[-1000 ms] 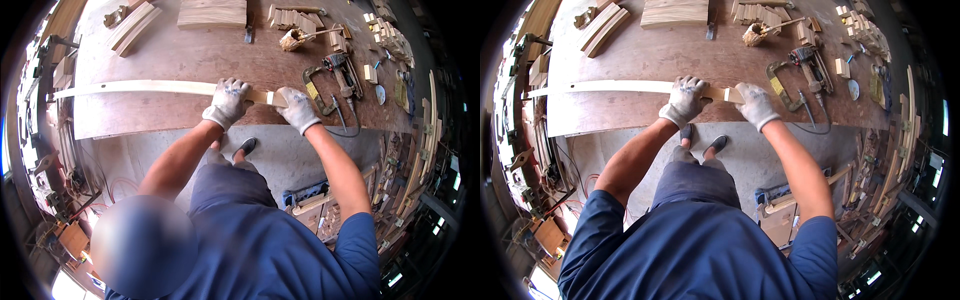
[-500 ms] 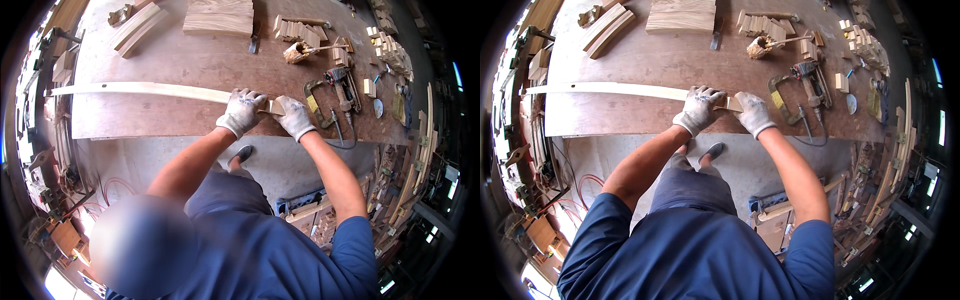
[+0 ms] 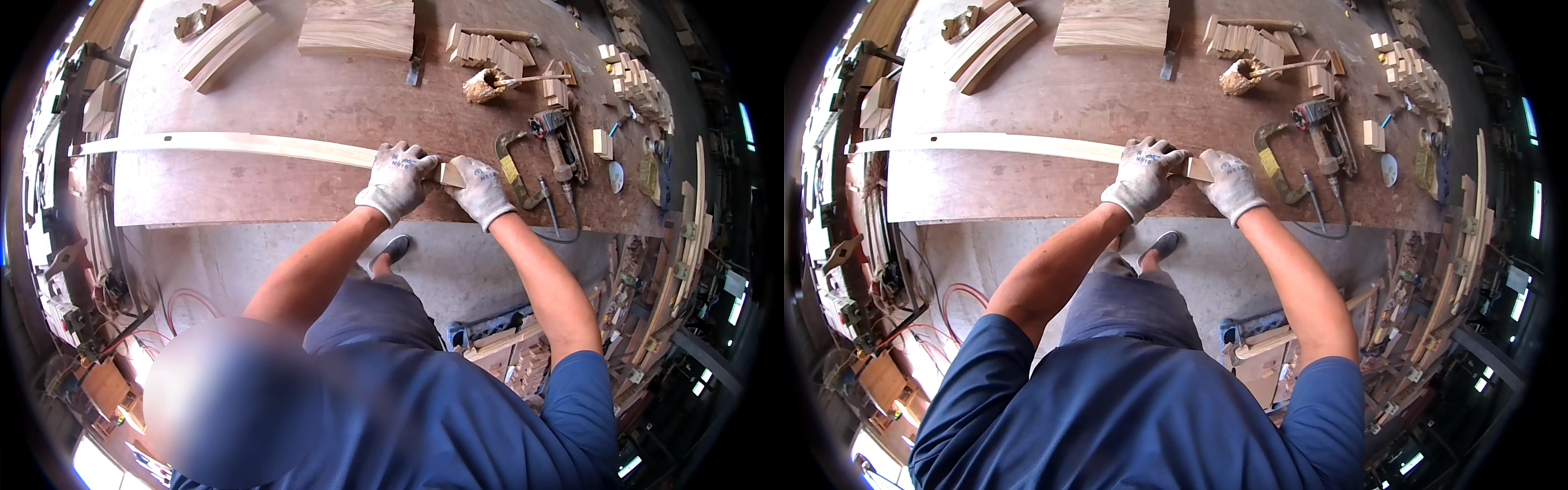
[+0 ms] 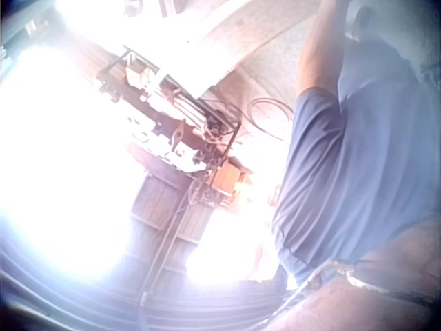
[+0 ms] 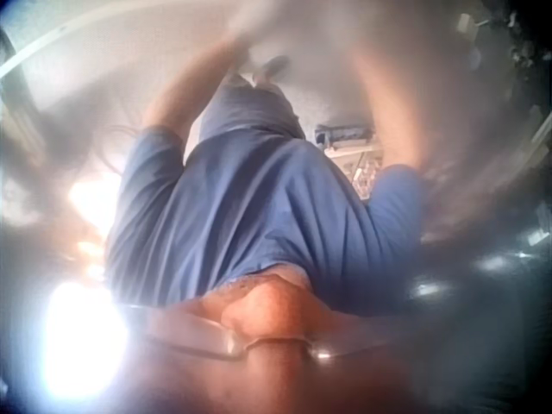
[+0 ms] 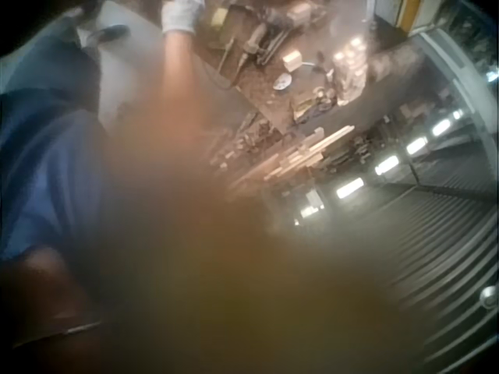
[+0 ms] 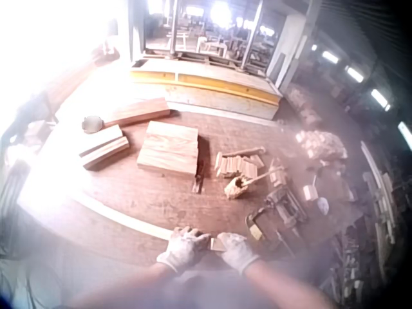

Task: The person applies glue to a small wooden block and attaches it to a larger carved wooden piece. They then use a nail gun to secure the block and a clamp to hold the assembly in place. Finally, they use a chisel to smooth the joint and move the finished piece to a nearby table.

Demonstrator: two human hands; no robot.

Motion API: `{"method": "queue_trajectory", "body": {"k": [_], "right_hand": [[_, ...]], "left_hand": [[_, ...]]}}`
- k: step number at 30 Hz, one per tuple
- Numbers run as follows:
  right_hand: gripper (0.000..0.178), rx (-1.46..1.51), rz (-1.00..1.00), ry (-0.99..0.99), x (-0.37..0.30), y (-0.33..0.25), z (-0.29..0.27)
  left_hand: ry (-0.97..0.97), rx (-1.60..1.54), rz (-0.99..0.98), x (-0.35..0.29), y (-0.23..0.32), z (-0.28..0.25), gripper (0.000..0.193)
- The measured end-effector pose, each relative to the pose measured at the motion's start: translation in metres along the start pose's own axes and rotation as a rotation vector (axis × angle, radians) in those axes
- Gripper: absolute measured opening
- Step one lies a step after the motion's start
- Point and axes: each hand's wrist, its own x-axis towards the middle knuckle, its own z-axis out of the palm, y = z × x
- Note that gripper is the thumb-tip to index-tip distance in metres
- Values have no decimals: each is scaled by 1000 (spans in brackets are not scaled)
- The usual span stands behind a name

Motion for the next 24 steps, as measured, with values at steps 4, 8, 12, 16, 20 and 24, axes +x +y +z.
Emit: {"method": "queue_trajectory", "body": {"k": [4, 8, 12, 16, 20, 24], "right_hand": [[40, -17, 18, -14, 0, -6, -6], [40, -23, 14, -19, 1, -2, -7], [39, -21, -4, -23, -1, 4, -3], [37, -12, 12, -32, 4, 6, -4], [36, 2, -15, -60, 7, 4, -5], [41, 21, -56, -93, 10, 2, -3]], "left_hand": [[-18, 23, -24, 0, 3, 0, 38], [-85, -6, -33, 4, 3, -3, 51], [-103, -14, -40, 0, 1, -6, 68], [-134, -34, -41, 3, 6, -9, 66], [-116, -25, -52, 7, 17, -6, 56], [-100, 47, -86, 10, 13, -3, 43]]}}
